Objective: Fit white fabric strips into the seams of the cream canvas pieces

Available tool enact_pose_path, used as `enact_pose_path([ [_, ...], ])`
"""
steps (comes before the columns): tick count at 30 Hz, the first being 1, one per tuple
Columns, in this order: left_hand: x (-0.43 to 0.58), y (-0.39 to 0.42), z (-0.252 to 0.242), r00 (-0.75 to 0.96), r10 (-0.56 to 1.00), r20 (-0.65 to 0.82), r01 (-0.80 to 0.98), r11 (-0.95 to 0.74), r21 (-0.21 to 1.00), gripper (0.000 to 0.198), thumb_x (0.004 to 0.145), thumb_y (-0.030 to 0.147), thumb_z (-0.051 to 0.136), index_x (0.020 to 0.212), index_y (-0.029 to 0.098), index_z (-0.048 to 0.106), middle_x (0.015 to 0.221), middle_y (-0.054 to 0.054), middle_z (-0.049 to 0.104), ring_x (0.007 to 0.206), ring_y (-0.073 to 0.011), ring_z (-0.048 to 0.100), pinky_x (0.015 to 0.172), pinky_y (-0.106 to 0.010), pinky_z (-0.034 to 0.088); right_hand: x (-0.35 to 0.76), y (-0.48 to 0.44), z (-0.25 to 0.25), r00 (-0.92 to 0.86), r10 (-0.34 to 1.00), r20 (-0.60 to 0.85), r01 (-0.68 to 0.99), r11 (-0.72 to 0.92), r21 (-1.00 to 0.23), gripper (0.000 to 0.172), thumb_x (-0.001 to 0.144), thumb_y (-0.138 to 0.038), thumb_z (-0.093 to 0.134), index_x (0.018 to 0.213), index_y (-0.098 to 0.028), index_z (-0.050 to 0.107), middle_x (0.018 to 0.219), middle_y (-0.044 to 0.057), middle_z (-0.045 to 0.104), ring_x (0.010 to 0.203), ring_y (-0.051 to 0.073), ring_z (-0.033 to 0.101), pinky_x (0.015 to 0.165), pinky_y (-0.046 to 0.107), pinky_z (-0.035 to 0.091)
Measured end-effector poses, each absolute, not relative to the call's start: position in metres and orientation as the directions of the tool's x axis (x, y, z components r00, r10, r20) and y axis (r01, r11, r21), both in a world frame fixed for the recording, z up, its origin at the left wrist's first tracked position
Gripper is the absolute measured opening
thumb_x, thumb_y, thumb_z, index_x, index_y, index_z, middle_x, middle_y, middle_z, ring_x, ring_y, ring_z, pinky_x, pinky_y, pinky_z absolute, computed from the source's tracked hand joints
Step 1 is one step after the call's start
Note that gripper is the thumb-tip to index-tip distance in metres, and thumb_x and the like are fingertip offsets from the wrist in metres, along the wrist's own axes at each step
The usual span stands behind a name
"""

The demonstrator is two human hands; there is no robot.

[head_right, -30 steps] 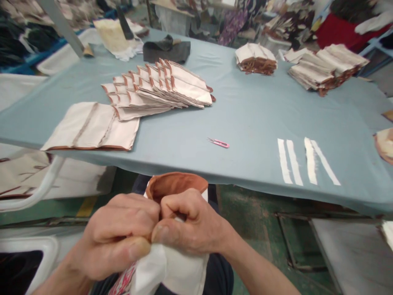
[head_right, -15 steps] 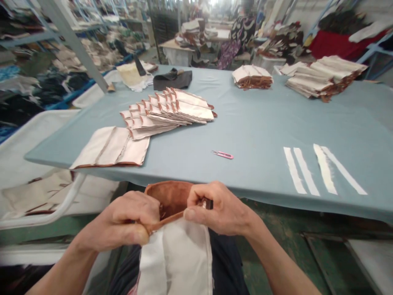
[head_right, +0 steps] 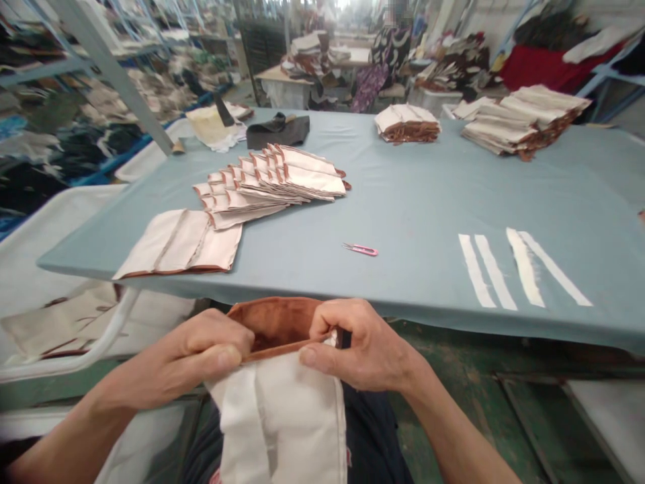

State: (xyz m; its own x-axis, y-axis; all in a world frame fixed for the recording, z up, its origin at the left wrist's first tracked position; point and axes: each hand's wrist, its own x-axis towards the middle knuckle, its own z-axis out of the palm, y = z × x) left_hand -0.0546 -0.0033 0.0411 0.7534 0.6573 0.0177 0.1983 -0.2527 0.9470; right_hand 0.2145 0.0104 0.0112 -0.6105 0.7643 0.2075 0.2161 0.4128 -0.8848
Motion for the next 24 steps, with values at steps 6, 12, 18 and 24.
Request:
enact_pose_path([
  [6, -0.060, -0.017, 0.044, 0.711, 0.674, 0.200, 0.373, -0.603, 0.705, 0.030, 0.099, 0.013, 0.050, 0.072, 0.020, 0.039, 0.062, 0.007, 0.040, 0.056, -0.0086, 0.043, 0.058, -0.025, 0.030, 0.219, 0.011, 0.010, -0.607, 0.737, 0.297, 0.266, 0.540, -0.798, 0.052, 0.089, -0.067, 0.071, 0.071, -0.020, 0.058, 0.065, -0.002, 0.059, 0.062, 0.014, 0.049, 0.063, 0.028, 0.035],
  [12, -0.063, -0.028, 0.029, 0.612, 0.681, 0.402, 0.275, -0.660, 0.699, 0.033, 0.089, 0.008, 0.051, 0.072, 0.022, 0.027, 0.058, 0.008, 0.026, 0.050, -0.0112, 0.029, 0.052, -0.030, 0.023, 0.217, 0.015, 0.010, -0.621, 0.721, 0.309, 0.138, 0.488, -0.862, 0.060, 0.081, -0.075, 0.074, 0.064, -0.021, 0.056, 0.059, -0.005, 0.053, 0.061, 0.014, 0.048, 0.074, 0.032, 0.040],
  [18, -0.072, -0.021, 0.019, 0.496, 0.783, 0.375, 0.209, -0.527, 0.824, 0.041, 0.102, 0.021, 0.048, 0.066, 0.020, 0.029, 0.053, 0.007, 0.028, 0.044, -0.0089, 0.029, 0.044, -0.024, 0.023, 0.207, 0.016, 0.021, -0.664, 0.703, 0.254, 0.029, 0.364, -0.931, 0.059, 0.088, -0.071, 0.071, 0.062, -0.020, 0.055, 0.061, -0.006, 0.051, 0.061, 0.013, 0.046, 0.082, 0.034, 0.041],
  [24, -0.091, -0.001, 0.026, 0.536, 0.752, 0.384, 0.242, -0.573, 0.783, 0.043, 0.108, 0.050, 0.048, 0.089, 0.018, 0.068, 0.075, 0.000, 0.068, 0.063, -0.0114, 0.060, 0.059, -0.020, 0.043, 0.195, 0.021, 0.051, -0.687, 0.665, 0.292, 0.034, 0.431, -0.902, 0.052, 0.095, -0.064, 0.067, 0.069, -0.019, 0.060, 0.065, -0.003, 0.058, 0.066, 0.013, 0.051, 0.072, 0.029, 0.041],
])
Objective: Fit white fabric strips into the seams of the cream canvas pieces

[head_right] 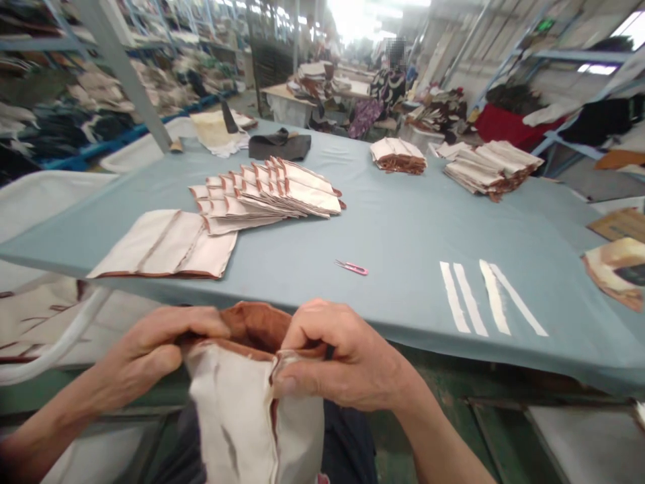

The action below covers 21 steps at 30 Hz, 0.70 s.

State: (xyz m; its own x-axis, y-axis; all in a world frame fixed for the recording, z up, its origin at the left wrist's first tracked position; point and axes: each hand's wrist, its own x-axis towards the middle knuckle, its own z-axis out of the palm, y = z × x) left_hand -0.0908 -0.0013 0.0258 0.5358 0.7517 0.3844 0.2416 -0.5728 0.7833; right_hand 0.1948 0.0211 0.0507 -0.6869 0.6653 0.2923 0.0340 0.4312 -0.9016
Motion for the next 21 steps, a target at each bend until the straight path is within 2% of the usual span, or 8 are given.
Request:
enact_pose_path([
  [2, -0.088, 0.003, 0.037, 0.564, 0.738, 0.371, 0.295, -0.599, 0.744, 0.031, 0.105, 0.045, 0.056, 0.103, 0.018, 0.072, 0.090, -0.003, 0.075, 0.077, -0.0141, 0.067, 0.071, -0.020, 0.048, 0.190, 0.024, 0.060, -0.704, 0.653, 0.281, 0.082, 0.466, -0.881, 0.053, 0.097, -0.064, 0.065, 0.071, -0.018, 0.061, 0.067, -0.002, 0.059, 0.065, 0.012, 0.050, 0.064, 0.026, 0.038],
  [5, -0.071, 0.007, 0.050, 0.626, 0.672, 0.395, 0.242, -0.649, 0.721, 0.007, 0.095, 0.020, 0.065, 0.099, 0.017, 0.071, 0.089, -0.002, 0.076, 0.082, -0.0133, 0.068, 0.078, -0.020, 0.048, 0.182, 0.025, 0.067, -0.730, 0.629, 0.266, 0.116, 0.498, -0.859, 0.055, 0.098, -0.065, 0.061, 0.070, -0.018, 0.062, 0.064, -0.003, 0.056, 0.058, 0.010, 0.044, 0.056, 0.024, 0.033],
  [7, -0.057, 0.010, 0.054, 0.627, 0.653, 0.426, 0.185, -0.655, 0.732, 0.010, 0.088, 0.010, 0.062, 0.092, 0.016, 0.069, 0.082, -0.001, 0.074, 0.074, -0.0117, 0.066, 0.073, -0.019, 0.048, 0.180, 0.025, 0.067, -0.732, 0.633, 0.252, 0.125, 0.488, -0.864, 0.056, 0.097, -0.067, 0.062, 0.069, -0.018, 0.060, 0.060, -0.004, 0.052, 0.055, 0.009, 0.041, 0.053, 0.024, 0.031],
  [10, -0.042, 0.013, 0.054, 0.619, 0.637, 0.459, 0.145, -0.668, 0.730, 0.010, 0.083, 0.009, 0.058, 0.081, 0.015, 0.065, 0.068, 0.002, 0.066, 0.060, -0.0091, 0.054, 0.060, -0.018, 0.043, 0.182, 0.025, 0.066, -0.722, 0.659, 0.212, 0.150, 0.448, -0.882, 0.056, 0.096, -0.066, 0.063, 0.069, -0.018, 0.059, 0.060, -0.005, 0.049, 0.054, 0.009, 0.039, 0.052, 0.023, 0.030],
  [15, -0.030, 0.013, 0.050, 0.649, 0.616, 0.447, 0.222, -0.715, 0.663, 0.014, 0.083, 0.005, 0.056, 0.086, 0.014, 0.067, 0.067, 0.003, 0.063, 0.058, -0.0088, 0.048, 0.056, -0.022, 0.035, 0.193, 0.023, 0.063, -0.696, 0.714, 0.075, 0.226, 0.318, -0.921, 0.053, 0.094, -0.063, 0.068, 0.068, -0.018, 0.056, 0.063, -0.006, 0.046, 0.055, 0.009, 0.036, 0.050, 0.022, 0.027],
  [21, -0.022, 0.007, 0.047, 0.634, 0.633, 0.445, 0.303, -0.733, 0.609, 0.018, 0.083, 0.003, 0.050, 0.073, 0.016, 0.057, 0.063, 0.005, 0.049, 0.055, -0.0085, 0.039, 0.053, -0.025, 0.026, 0.200, 0.019, 0.055, -0.668, 0.743, 0.041, 0.340, 0.354, -0.871, 0.041, 0.096, -0.044, 0.070, 0.068, -0.019, 0.054, 0.063, -0.006, 0.044, 0.059, 0.009, 0.038, 0.054, 0.023, 0.028],
])
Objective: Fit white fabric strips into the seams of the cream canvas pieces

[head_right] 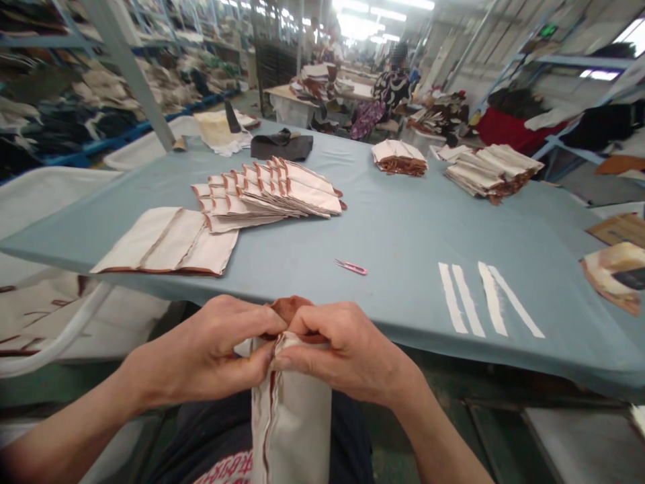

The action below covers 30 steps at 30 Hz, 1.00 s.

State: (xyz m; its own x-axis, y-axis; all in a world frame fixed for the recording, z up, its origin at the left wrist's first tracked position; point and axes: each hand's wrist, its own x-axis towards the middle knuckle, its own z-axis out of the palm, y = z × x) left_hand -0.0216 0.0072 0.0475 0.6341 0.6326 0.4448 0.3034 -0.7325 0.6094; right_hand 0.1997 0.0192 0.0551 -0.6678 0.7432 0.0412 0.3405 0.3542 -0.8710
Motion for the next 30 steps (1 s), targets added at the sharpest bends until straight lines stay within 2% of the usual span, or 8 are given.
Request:
enact_pose_path([
  [2, -0.019, 0.004, 0.047, 0.606, 0.673, 0.424, 0.327, -0.697, 0.638, 0.018, 0.082, 0.004, 0.049, 0.070, 0.016, 0.055, 0.061, 0.006, 0.046, 0.054, -0.0080, 0.036, 0.053, -0.025, 0.024, 0.201, 0.019, 0.049, -0.660, 0.751, 0.026, 0.336, 0.325, -0.884, 0.038, 0.096, -0.042, 0.070, 0.069, -0.019, 0.055, 0.063, -0.006, 0.046, 0.059, 0.009, 0.039, 0.054, 0.023, 0.029],
  [4, -0.016, 0.002, 0.045, 0.571, 0.739, 0.359, 0.313, -0.599, 0.737, 0.017, 0.083, 0.008, 0.049, 0.070, 0.016, 0.055, 0.060, 0.006, 0.046, 0.053, -0.0077, 0.037, 0.053, -0.023, 0.026, 0.200, 0.021, 0.041, -0.658, 0.753, -0.002, 0.277, 0.240, -0.931, 0.039, 0.095, -0.046, 0.071, 0.071, -0.019, 0.057, 0.063, -0.006, 0.045, 0.058, 0.009, 0.036, 0.052, 0.022, 0.027],
  [8, -0.010, -0.001, 0.031, 0.501, 0.855, 0.134, 0.097, -0.209, 0.973, 0.013, 0.079, 0.020, 0.048, 0.066, 0.018, 0.051, 0.060, 0.004, 0.047, 0.055, -0.0099, 0.041, 0.052, -0.021, 0.032, 0.194, 0.024, 0.020, -0.669, 0.742, -0.049, 0.093, 0.019, -0.995, 0.052, 0.084, -0.063, 0.077, 0.069, -0.019, 0.053, 0.063, -0.007, 0.042, 0.056, 0.008, 0.032, 0.050, 0.021, 0.026],
  [10, -0.007, -0.002, 0.021, 0.490, 0.871, 0.045, -0.030, -0.035, 0.999, 0.010, 0.072, 0.022, 0.048, 0.062, 0.019, 0.048, 0.058, 0.003, 0.046, 0.056, -0.0113, 0.040, 0.050, -0.022, 0.031, 0.190, 0.023, 0.012, -0.677, 0.733, -0.061, 0.033, -0.052, -0.998, 0.056, 0.080, -0.066, 0.080, 0.067, -0.019, 0.051, 0.062, -0.008, 0.041, 0.056, 0.008, 0.032, 0.049, 0.021, 0.027],
  [13, -0.007, -0.006, 0.012, 0.517, 0.856, -0.010, -0.117, 0.082, 0.990, 0.014, 0.071, 0.025, 0.055, 0.061, 0.018, 0.049, 0.057, 0.003, 0.046, 0.054, -0.0106, 0.038, 0.048, -0.021, 0.029, 0.188, 0.021, 0.003, -0.696, 0.715, -0.061, -0.005, -0.089, -0.996, 0.059, 0.077, -0.067, 0.082, 0.064, -0.019, 0.049, 0.064, -0.007, 0.041, 0.056, 0.008, 0.031, 0.050, 0.021, 0.028],
  [17, -0.010, -0.008, 0.014, 0.571, 0.820, 0.044, -0.076, -0.001, 0.997, 0.023, 0.080, 0.029, 0.064, 0.066, 0.018, 0.049, 0.059, 0.005, 0.044, 0.052, -0.0079, 0.035, 0.048, -0.020, 0.028, 0.192, 0.018, -0.003, -0.705, 0.707, -0.064, 0.015, -0.076, -0.997, 0.060, 0.077, -0.069, 0.081, 0.066, -0.019, 0.050, 0.064, -0.007, 0.042, 0.057, 0.008, 0.032, 0.050, 0.021, 0.027],
  [22, -0.017, 0.001, 0.024, 0.597, 0.779, 0.192, 0.027, -0.258, 0.966, 0.018, 0.081, 0.014, 0.059, 0.065, 0.016, 0.052, 0.059, 0.006, 0.044, 0.053, -0.0064, 0.036, 0.050, -0.019, 0.029, 0.194, 0.018, -0.002, -0.703, 0.709, 0.045, -0.003, 0.061, -0.998, 0.053, 0.078, -0.059, 0.084, 0.069, -0.019, 0.052, 0.071, -0.005, 0.048, 0.063, 0.009, 0.039, 0.055, 0.021, 0.030],
  [30, -0.037, 0.013, 0.036, 0.707, 0.668, 0.232, 0.286, -0.570, 0.770, 0.021, 0.085, 0.005, 0.052, 0.069, 0.014, 0.063, 0.058, 0.005, 0.050, 0.051, -0.0066, 0.041, 0.051, -0.022, 0.030, 0.189, 0.027, 0.012, -0.691, 0.723, 0.018, 0.172, 0.189, -0.967, 0.035, 0.082, -0.038, 0.074, 0.068, -0.020, 0.048, 0.069, -0.005, 0.050, 0.064, 0.011, 0.043, 0.058, 0.023, 0.034],
])
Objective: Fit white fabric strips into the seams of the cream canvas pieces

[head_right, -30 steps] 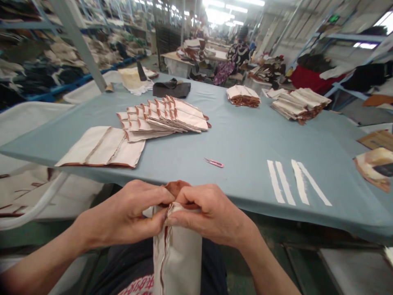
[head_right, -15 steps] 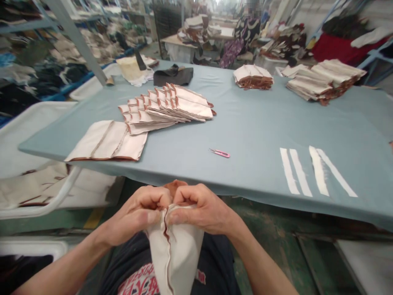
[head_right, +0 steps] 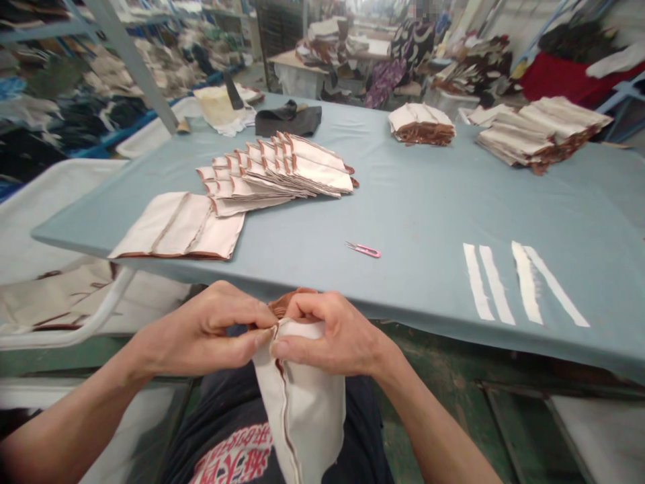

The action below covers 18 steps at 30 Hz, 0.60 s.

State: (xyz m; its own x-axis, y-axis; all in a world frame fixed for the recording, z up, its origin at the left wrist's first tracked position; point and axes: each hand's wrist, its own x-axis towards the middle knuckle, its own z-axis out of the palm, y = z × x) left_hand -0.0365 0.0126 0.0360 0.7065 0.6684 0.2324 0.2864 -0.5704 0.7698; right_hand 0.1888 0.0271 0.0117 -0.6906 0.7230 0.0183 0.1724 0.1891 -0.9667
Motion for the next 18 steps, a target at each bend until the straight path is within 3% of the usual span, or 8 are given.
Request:
enact_pose_path([
  [6, -0.031, 0.008, 0.024, 0.525, 0.759, 0.386, 0.447, -0.632, 0.633, 0.019, 0.086, 0.007, 0.053, 0.076, 0.011, 0.069, 0.060, 0.003, 0.060, 0.052, -0.0070, 0.048, 0.053, -0.021, 0.032, 0.187, 0.034, 0.015, -0.670, 0.742, -0.010, 0.328, 0.284, -0.901, 0.021, 0.084, -0.033, 0.061, 0.071, -0.020, 0.052, 0.066, -0.006, 0.048, 0.061, 0.011, 0.042, 0.058, 0.023, 0.033],
  [9, -0.026, 0.005, 0.019, 0.431, 0.835, 0.343, 0.439, -0.526, 0.728, 0.016, 0.084, 0.008, 0.054, 0.075, 0.011, 0.067, 0.061, 0.004, 0.061, 0.053, -0.0059, 0.049, 0.053, -0.017, 0.033, 0.186, 0.035, 0.018, -0.665, 0.747, 0.015, 0.350, 0.329, -0.877, 0.019, 0.086, -0.034, 0.059, 0.073, -0.020, 0.054, 0.067, -0.005, 0.052, 0.062, 0.011, 0.044, 0.059, 0.024, 0.034],
  [13, -0.023, 0.001, 0.022, 0.446, 0.882, 0.153, 0.292, -0.305, 0.906, 0.016, 0.084, 0.013, 0.053, 0.071, 0.013, 0.062, 0.060, 0.006, 0.056, 0.052, -0.0057, 0.045, 0.051, -0.016, 0.035, 0.186, 0.035, 0.020, -0.649, 0.755, 0.096, 0.338, 0.399, -0.853, 0.021, 0.087, -0.035, 0.060, 0.073, -0.020, 0.054, 0.069, -0.003, 0.054, 0.064, 0.012, 0.046, 0.061, 0.025, 0.035],
  [18, -0.019, -0.002, 0.025, 0.417, 0.909, 0.012, 0.207, -0.108, 0.972, 0.019, 0.085, 0.021, 0.056, 0.067, 0.014, 0.059, 0.061, 0.004, 0.054, 0.055, -0.0072, 0.044, 0.051, -0.017, 0.036, 0.185, 0.034, 0.022, -0.663, 0.737, 0.135, 0.267, 0.400, -0.877, 0.018, 0.087, -0.029, 0.059, 0.073, -0.021, 0.051, 0.067, -0.004, 0.052, 0.062, 0.012, 0.046, 0.060, 0.025, 0.036],
])
